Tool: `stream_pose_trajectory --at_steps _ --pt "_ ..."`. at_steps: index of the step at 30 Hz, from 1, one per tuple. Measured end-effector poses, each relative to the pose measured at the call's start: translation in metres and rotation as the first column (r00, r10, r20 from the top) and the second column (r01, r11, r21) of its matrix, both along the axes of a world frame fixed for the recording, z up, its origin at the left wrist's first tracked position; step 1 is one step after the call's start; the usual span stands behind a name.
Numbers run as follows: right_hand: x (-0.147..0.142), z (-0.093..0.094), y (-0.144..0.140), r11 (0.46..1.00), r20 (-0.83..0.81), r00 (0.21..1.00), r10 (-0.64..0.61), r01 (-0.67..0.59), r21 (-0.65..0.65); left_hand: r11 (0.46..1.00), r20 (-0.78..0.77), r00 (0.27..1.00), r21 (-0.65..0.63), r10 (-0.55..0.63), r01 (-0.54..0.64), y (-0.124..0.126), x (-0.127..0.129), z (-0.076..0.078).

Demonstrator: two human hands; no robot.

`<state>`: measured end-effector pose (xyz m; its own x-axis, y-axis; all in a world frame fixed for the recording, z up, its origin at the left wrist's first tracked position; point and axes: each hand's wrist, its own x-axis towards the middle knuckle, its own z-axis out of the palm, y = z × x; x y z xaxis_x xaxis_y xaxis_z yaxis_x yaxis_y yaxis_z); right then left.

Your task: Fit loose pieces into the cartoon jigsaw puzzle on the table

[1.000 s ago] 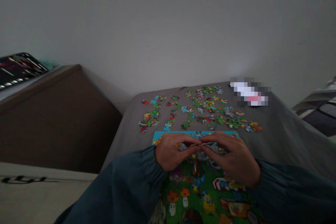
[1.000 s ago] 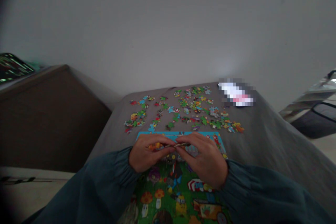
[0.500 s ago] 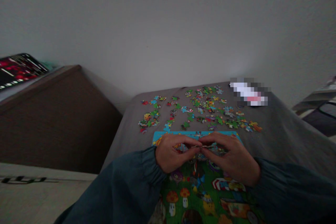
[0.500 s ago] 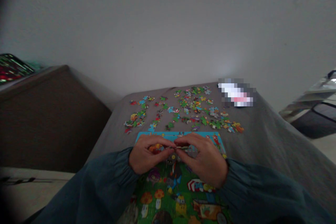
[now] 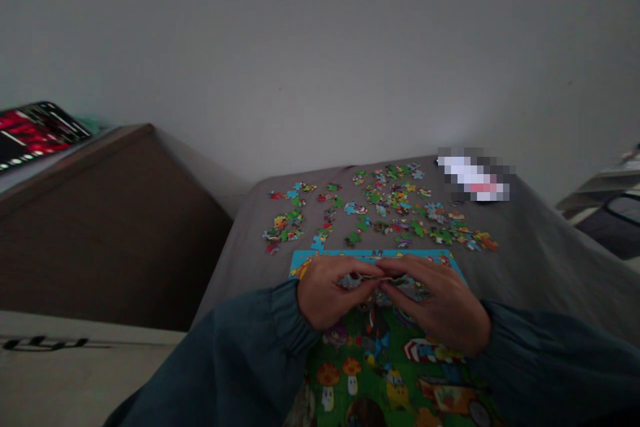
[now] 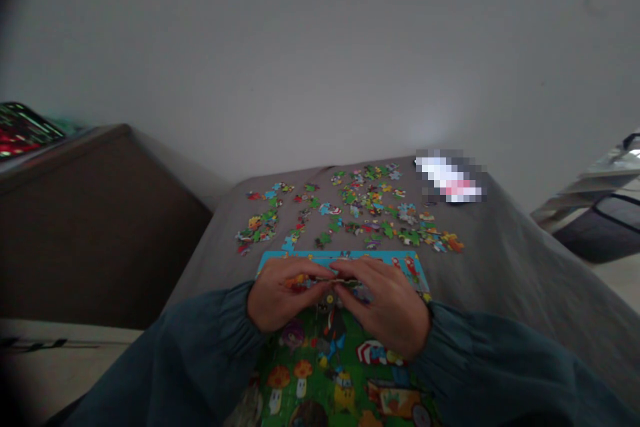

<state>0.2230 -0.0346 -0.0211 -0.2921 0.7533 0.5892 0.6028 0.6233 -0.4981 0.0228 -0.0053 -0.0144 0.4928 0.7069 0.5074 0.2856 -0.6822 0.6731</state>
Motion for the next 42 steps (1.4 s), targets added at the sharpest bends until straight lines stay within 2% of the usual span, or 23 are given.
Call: stream_pose_trajectory --at_steps 2,4,5,7,11,14,18,21,28,35,42 --pt "0.0 0.001 0.0 1.0 -0.008 1.0 -0.012 0.012 0.014 1.0 -0.045 0.999 -0.007 -0.029 0.029 0.006 -0.004 0.003" --pt "0.0 0.002 0.0 1.0 -0.011 1.0 -0.005 0.005 0.001 0.999 -0.181 0.983 0.004 -0.039 0.04 0.021 -0.015 0.006" --pt "0.0 0.002 -0.001 1.0 -0.01 1.0 -0.002 0.002 -0.005 0.999 -0.309 0.951 0.043 0.026 -0.014 0.033 -0.024 0.007" --pt "0.0 0.003 -0.001 1.0 -0.008 1.0 -0.004 0.004 -0.016 0.988 -0.376 0.913 0.071 0.156 -0.14 0.061 -0.046 0.005" --pt "0.001 0.002 -0.001 0.999 -0.014 1.0 -0.013 0.012 -0.037 0.9 -0.498 0.762 0.098 0.415 -0.426 0.108 -0.09 -0.015" --pt "0.001 0.002 0.0 1.0 -0.017 1.0 -0.007 0.006 -0.03 0.851 -0.605 0.648 0.098 0.462 -0.516 0.119 -0.104 -0.031" --pt "0.002 0.002 0.001 0.999 -0.014 0.999 -0.031 0.03 -0.038 0.827 -0.663 0.573 0.127 0.481 -0.548 0.12 -0.106 -0.036" --pt "0.002 0.004 0.0 0.994 -0.001 0.998 -0.07 0.07 -0.082 0.823 -0.667 0.56 0.146 0.492 -0.549 0.121 -0.107 -0.035" --pt "0.002 0.003 0.001 0.991 -0.023 0.998 -0.059 0.055 -0.119 0.851 -0.632 0.608 0.168 0.481 -0.498 0.13 -0.111 -0.035" --pt "-0.001 0.0 0.004 0.994 -0.024 1.0 -0.014 0.011 -0.105 0.809 -0.61 0.581 0.184 0.54 -0.558 0.154 -0.098 -0.032" --pt "0.001 -0.004 0.008 0.992 -0.057 0.997 0.044 -0.05 -0.119 0.781 -0.587 0.597 0.1 0.547 -0.616 0.162 -0.097 -0.031"
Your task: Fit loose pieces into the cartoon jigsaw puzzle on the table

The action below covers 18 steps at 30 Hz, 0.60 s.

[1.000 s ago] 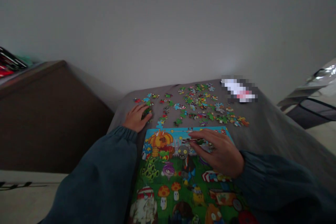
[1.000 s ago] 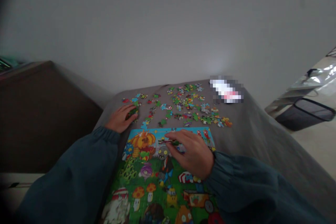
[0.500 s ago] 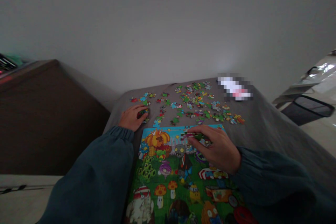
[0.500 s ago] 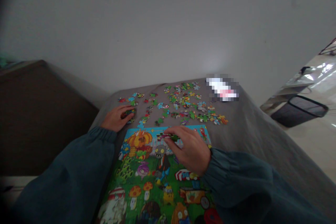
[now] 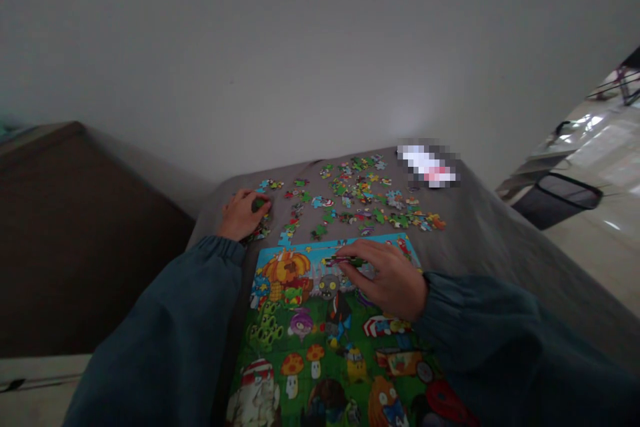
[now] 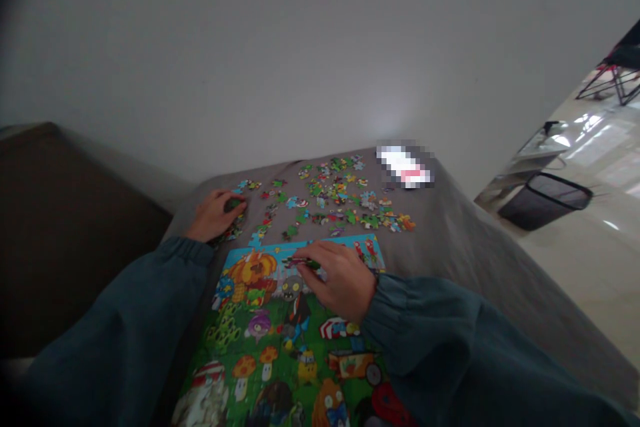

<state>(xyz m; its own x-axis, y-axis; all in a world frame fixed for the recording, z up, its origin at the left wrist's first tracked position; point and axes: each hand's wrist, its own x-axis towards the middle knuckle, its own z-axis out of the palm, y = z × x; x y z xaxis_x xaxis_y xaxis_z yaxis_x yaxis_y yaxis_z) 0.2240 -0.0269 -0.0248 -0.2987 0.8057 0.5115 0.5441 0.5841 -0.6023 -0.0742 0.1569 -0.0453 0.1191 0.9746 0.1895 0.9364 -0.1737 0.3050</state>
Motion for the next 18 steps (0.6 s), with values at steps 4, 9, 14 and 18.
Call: stream_pose_trajectory --at_steps 4,9,14,18 --pt "0.0 -0.005 0.001 1.0 0.007 1.0 0.004 -0.004 0.004 0.999 0.132 0.991 -0.041 -0.014 0.019 0.001 -0.006 0.009" --pt "0.001 -0.006 0.003 0.998 0.001 1.0 -0.019 0.019 -0.059 1.0 0.385 0.923 -0.004 0.013 -0.012 -0.025 -0.002 0.037" --pt "0.002 0.006 0.001 0.968 -0.161 0.986 -0.048 0.006 -0.25 0.993 0.655 0.755 -0.08 -0.016 0.091 -0.098 0.04 0.05" --pt "0.003 0.014 -0.001 0.924 -0.359 0.932 -0.058 -0.087 -0.374 0.929 0.791 0.609 -0.265 0.056 0.259 -0.153 0.075 0.043"
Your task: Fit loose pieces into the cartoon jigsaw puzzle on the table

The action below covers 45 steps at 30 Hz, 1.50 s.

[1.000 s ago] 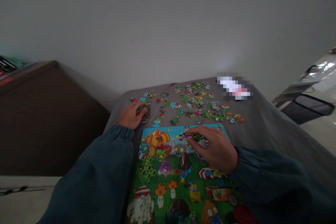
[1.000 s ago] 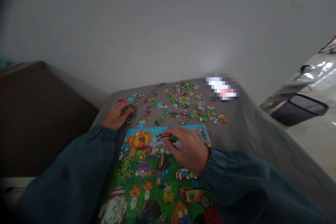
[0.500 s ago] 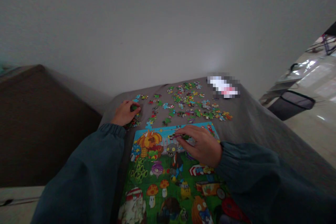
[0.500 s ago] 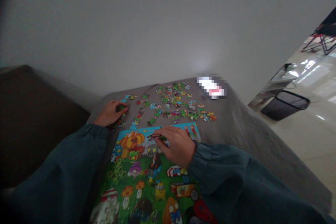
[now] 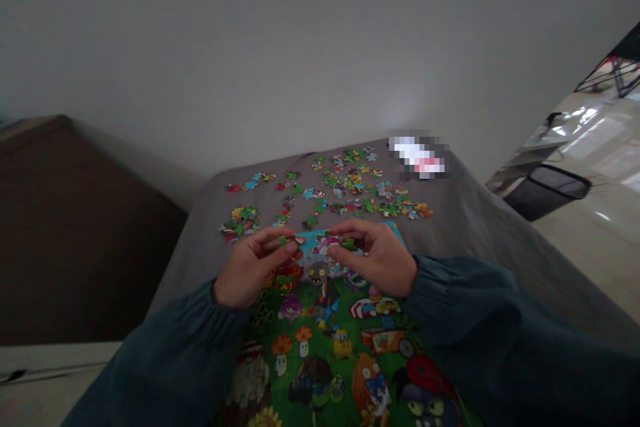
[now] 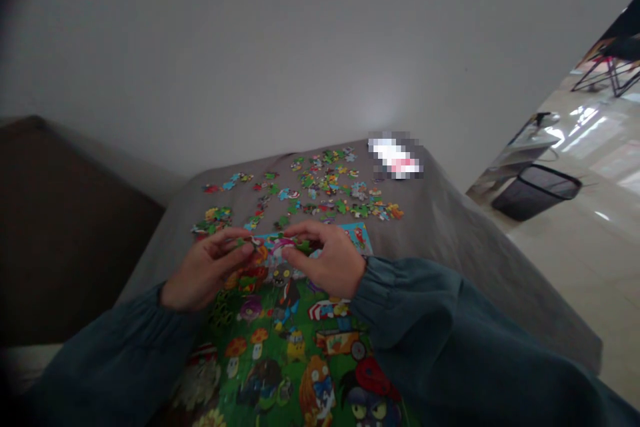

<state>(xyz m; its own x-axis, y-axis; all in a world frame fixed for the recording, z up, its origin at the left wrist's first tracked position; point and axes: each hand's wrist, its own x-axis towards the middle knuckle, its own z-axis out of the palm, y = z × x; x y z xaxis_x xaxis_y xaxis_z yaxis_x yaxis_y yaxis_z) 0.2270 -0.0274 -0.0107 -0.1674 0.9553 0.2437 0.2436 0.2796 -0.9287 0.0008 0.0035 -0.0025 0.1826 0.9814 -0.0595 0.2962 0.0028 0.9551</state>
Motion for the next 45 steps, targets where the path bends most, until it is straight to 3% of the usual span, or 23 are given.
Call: stream_pose_trajectory --at_steps 5,10,16,21,28,34,39,45 --pt "-0.001 0.002 -0.001 0.998 -0.024 0.999 0.03 -0.031 -0.053 0.933 0.364 0.931 -0.331 -0.012 0.141 -0.018 0.012 0.001" --pt "-0.002 -0.004 -0.001 0.993 0.077 0.996 0.052 -0.043 -0.112 0.934 0.382 0.924 -0.317 -0.031 0.162 -0.016 0.009 -0.001" --pt "-0.003 -0.005 -0.003 0.99 0.161 0.982 0.096 -0.078 -0.118 0.951 0.246 0.953 -0.207 -0.176 0.229 -0.019 0.007 -0.006" --pt "-0.003 -0.003 -0.005 0.986 0.187 0.97 0.153 -0.137 -0.096 0.976 0.067 0.975 -0.026 -0.213 0.215 -0.019 0.008 -0.009" --pt "0.001 -0.001 -0.013 0.979 0.248 0.949 0.197 -0.206 0.009 0.938 -0.115 0.948 0.155 -0.296 0.311 -0.023 0.005 -0.003" --pt "0.001 0.007 -0.023 0.949 0.365 0.891 0.269 -0.31 0.058 0.877 -0.256 0.871 0.134 -0.419 0.461 -0.03 0.0 0.014" --pt "-0.004 0.006 -0.028 0.933 0.464 0.837 0.289 -0.354 0.058 0.839 -0.386 0.781 0.034 -0.49 0.543 -0.029 0.002 0.016" --pt "0.001 0.01 -0.027 0.887 0.358 0.827 0.434 -0.461 -0.013 0.845 -0.43 0.743 -0.1 -0.513 0.525 -0.042 -0.004 0.022"
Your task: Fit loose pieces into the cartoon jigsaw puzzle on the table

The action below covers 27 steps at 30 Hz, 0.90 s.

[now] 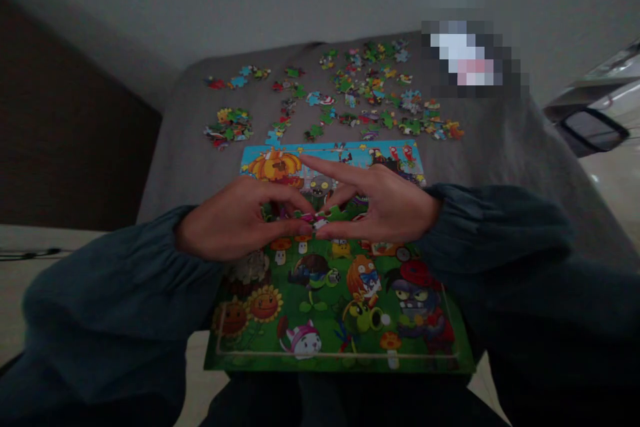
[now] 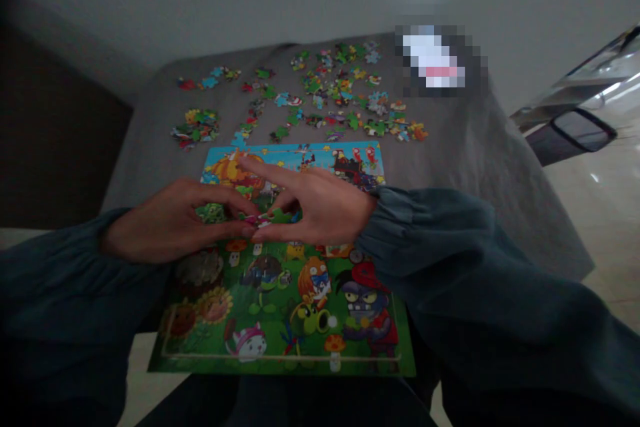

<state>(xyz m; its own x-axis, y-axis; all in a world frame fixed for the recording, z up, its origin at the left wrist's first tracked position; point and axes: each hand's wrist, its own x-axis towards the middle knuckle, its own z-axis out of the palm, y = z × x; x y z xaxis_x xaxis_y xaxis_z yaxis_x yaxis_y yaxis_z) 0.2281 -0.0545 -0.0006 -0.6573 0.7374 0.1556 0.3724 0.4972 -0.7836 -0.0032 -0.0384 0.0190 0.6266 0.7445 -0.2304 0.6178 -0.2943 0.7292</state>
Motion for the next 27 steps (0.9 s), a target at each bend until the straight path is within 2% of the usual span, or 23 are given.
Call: stream_pose_trajectory --at_steps 4,8,10,13,16,19,21,25,27 --pt "0.006 -0.001 0.005 0.999 -0.115 0.993 0.022 -0.027 -0.041 0.993 -0.088 0.996 -0.119 -0.015 0.004 -0.032 -0.013 0.008" --pt "0.009 -0.01 0.012 0.996 -0.074 0.997 0.029 -0.023 0.083 0.97 -0.149 0.989 -0.243 -0.007 -0.03 -0.067 -0.019 0.011" --pt "0.01 -0.013 0.014 0.98 -0.018 0.995 0.097 -0.093 0.175 0.964 -0.15 0.989 -0.261 0.007 -0.047 -0.079 -0.018 0.009" --pt "0.011 -0.013 0.016 0.914 0.141 0.957 0.254 -0.285 0.289 0.955 -0.14 0.99 -0.293 -0.003 -0.038 -0.091 -0.015 0.001" --pt "0.013 -0.014 0.016 0.868 0.296 0.9 0.32 -0.404 0.29 0.94 -0.177 0.984 -0.331 0.024 -0.083 -0.097 -0.016 -0.008" --pt "0.014 -0.017 0.015 0.867 0.335 0.884 0.326 -0.42 0.267 0.95 -0.212 0.975 -0.286 0.06 -0.121 -0.102 -0.02 -0.013" --pt "0.013 -0.019 0.015 0.868 0.338 0.883 0.327 -0.422 0.262 0.968 -0.228 0.972 -0.23 0.049 -0.102 -0.104 -0.021 -0.013" --pt "0.01 -0.022 0.015 0.85 0.337 0.878 0.339 -0.44 0.291 0.995 -0.19 0.979 -0.066 -0.081 0.069 -0.108 -0.021 -0.012" --pt "0.008 -0.02 0.015 0.835 0.325 0.887 0.33 -0.434 0.338 0.982 -0.163 0.974 0.076 -0.158 0.173 -0.112 -0.023 -0.012"
